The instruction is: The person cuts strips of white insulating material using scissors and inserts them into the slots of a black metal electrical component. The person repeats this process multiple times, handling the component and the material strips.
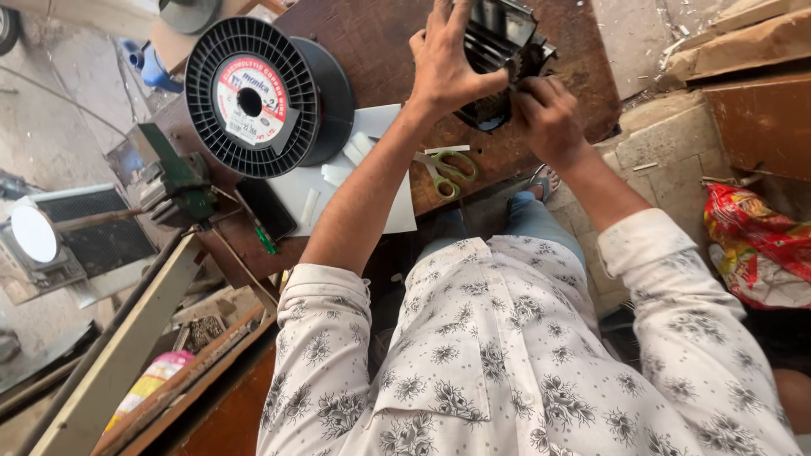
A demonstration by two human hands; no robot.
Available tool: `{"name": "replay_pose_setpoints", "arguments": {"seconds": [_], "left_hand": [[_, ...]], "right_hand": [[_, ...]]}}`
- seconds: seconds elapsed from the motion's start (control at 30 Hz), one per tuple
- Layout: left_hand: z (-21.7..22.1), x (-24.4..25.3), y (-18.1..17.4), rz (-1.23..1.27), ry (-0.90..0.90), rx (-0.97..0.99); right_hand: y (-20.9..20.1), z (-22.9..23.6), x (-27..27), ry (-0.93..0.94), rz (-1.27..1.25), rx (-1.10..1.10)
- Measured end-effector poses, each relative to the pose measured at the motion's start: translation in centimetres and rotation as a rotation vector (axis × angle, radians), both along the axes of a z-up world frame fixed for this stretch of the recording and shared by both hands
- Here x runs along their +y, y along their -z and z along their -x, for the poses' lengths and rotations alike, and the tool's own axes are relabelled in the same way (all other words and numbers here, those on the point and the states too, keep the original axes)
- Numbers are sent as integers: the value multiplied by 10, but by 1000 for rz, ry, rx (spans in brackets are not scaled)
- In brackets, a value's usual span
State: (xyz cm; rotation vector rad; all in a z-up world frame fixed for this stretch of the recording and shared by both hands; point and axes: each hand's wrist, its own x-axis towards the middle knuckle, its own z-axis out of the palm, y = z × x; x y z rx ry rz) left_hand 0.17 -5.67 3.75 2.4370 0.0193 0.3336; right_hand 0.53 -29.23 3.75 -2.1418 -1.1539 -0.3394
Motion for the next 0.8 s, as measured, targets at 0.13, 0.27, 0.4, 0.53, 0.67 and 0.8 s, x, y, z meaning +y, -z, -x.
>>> {"name": "replay_pose_setpoints", "arguments": {"seconds": [0.13,0.27,0.4,0.53,0.67,0.8], "left_hand": [[4,-8,-8,-33,-21,-23],[16,-33,-15,-87,-67,42],[16,-61,-33,-102,-136,6],[37,-87,-41,-96,-161,-20],[60,-53,-24,97,-163,-242],[43,29,50,788,-515,102]], "right_hand": [[12,3,2,61,-42,4],[33,30,-6,184,-118,157],[66,28,12,545,-561,927],[114,30,8,508,-1113,1340],[151,19,-5,582,-1073,1373],[171,20,-9,730,-967,1264]]}}
